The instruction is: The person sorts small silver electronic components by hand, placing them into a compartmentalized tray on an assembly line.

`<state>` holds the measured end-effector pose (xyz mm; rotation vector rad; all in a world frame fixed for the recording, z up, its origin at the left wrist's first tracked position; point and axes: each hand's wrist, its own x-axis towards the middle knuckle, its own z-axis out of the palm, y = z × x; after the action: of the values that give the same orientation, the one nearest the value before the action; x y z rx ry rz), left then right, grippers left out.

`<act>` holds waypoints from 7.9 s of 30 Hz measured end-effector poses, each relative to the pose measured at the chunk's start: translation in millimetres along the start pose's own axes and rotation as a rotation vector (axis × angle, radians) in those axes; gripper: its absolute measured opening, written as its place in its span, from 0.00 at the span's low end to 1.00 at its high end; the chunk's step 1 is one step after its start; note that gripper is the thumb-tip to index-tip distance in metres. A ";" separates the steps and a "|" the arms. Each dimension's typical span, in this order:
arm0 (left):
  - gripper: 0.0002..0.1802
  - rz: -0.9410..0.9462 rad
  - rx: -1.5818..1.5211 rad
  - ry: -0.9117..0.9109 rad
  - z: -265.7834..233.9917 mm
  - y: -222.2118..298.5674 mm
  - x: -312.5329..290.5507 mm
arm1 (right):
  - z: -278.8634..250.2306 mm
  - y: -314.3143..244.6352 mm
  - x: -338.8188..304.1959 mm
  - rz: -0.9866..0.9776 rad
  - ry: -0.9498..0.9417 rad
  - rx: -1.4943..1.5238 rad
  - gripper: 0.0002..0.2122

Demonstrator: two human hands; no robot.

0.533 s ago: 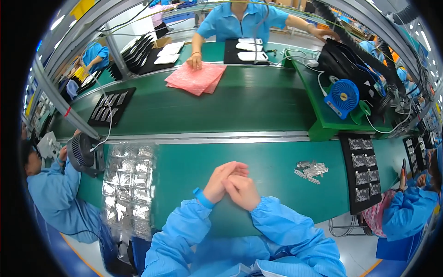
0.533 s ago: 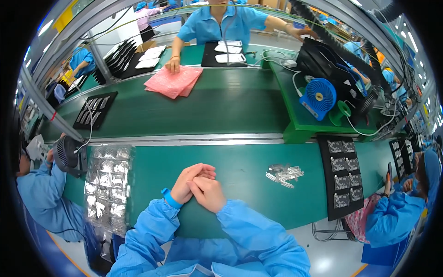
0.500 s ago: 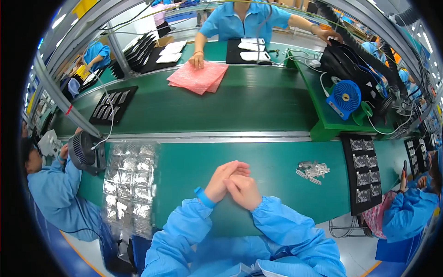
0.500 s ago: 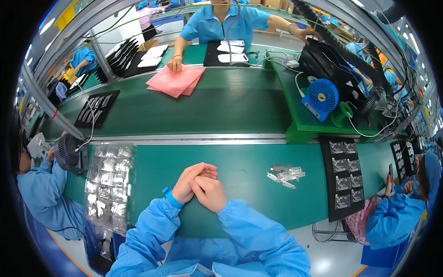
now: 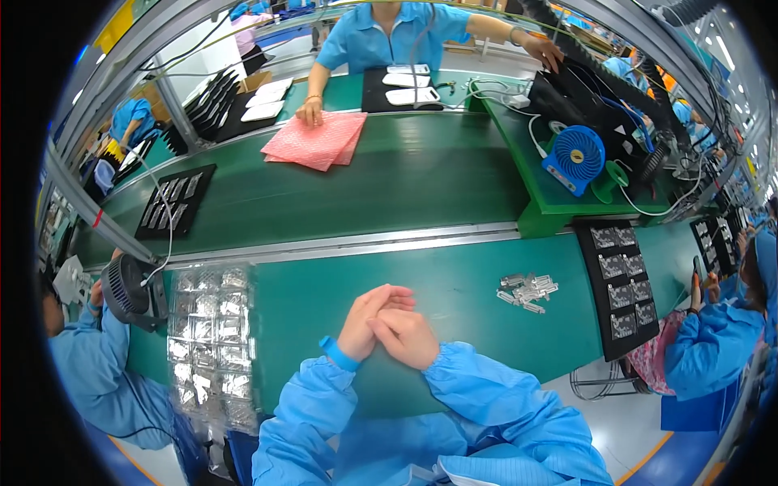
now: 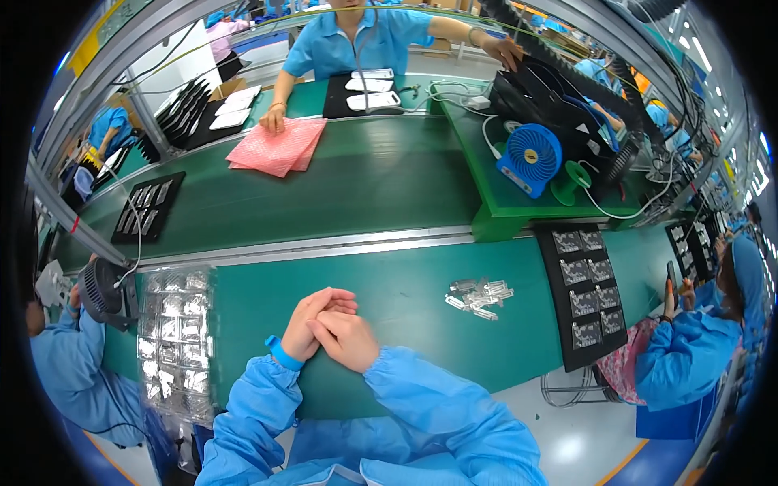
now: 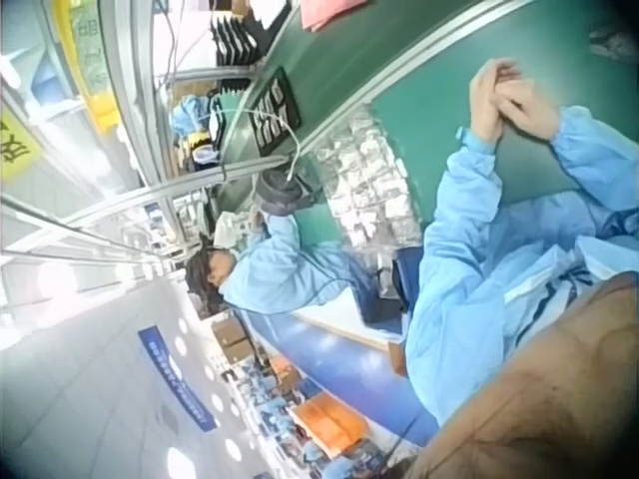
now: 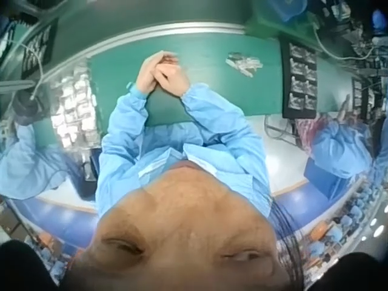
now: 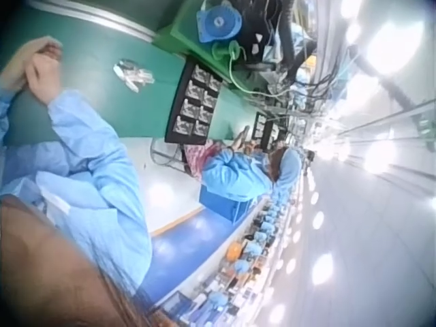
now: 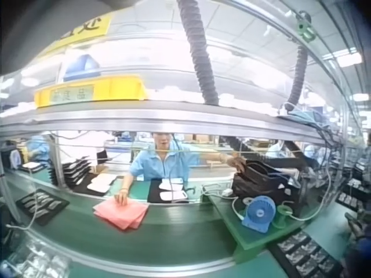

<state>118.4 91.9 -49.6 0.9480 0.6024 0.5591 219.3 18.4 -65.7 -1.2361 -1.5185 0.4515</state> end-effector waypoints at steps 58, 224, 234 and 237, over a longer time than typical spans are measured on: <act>0.22 0.031 0.021 -0.011 -5.7 9.8 16.0 | 1.6 7.4 17.4 -0.007 0.031 0.048 0.12; 0.28 0.455 1.199 2.253 -144.4 -180.3 -461.6 | -94.2 -10.1 -74.1 0.257 -0.202 -0.076 0.21; 0.23 -0.689 0.904 1.664 -257.5 -197.0 -425.2 | -84.6 -9.0 -75.2 0.290 -0.160 -0.105 0.22; 0.19 -0.696 1.029 1.667 -290.8 -194.0 -423.1 | -82.5 -9.8 -77.0 0.313 -0.135 -0.095 0.21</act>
<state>-346.2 -118.3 -252.8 0.9092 2.7824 0.2519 278.6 -78.0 -66.3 -1.5531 -1.4762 0.6854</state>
